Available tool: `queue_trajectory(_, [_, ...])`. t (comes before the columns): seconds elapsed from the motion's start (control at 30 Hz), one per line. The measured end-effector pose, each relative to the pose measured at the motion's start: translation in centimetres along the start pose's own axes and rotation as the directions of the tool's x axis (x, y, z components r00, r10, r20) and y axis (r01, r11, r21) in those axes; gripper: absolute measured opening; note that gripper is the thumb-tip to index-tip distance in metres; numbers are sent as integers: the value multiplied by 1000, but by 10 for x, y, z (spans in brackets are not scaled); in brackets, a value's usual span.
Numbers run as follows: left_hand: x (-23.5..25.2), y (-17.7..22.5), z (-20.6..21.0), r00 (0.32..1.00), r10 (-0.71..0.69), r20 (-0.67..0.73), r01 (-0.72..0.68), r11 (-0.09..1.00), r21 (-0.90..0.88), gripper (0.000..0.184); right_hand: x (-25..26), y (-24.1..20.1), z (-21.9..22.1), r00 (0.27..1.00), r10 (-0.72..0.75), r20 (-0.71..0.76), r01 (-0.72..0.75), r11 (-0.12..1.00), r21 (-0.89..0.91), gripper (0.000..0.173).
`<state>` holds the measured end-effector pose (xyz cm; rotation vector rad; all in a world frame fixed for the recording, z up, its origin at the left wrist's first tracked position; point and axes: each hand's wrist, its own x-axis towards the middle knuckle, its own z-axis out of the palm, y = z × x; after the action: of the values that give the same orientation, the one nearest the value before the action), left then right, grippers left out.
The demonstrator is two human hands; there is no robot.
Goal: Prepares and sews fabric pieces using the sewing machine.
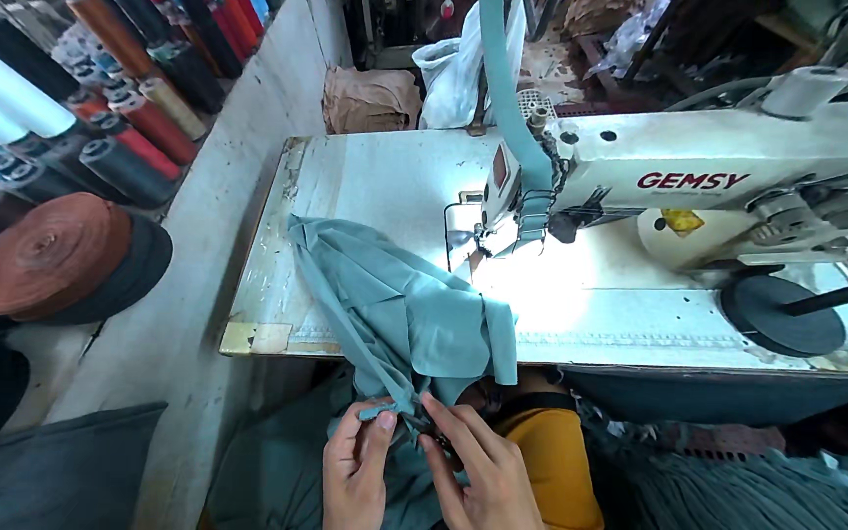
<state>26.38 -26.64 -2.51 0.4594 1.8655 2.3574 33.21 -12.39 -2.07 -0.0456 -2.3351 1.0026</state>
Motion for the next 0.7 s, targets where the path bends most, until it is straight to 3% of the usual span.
queue_trajectory(0.7, [0, -4, 2, 1000, -20, 20, 21, 999, -32, 15, -1, 6, 15, 997, -49, -59, 50, 999, 20, 34])
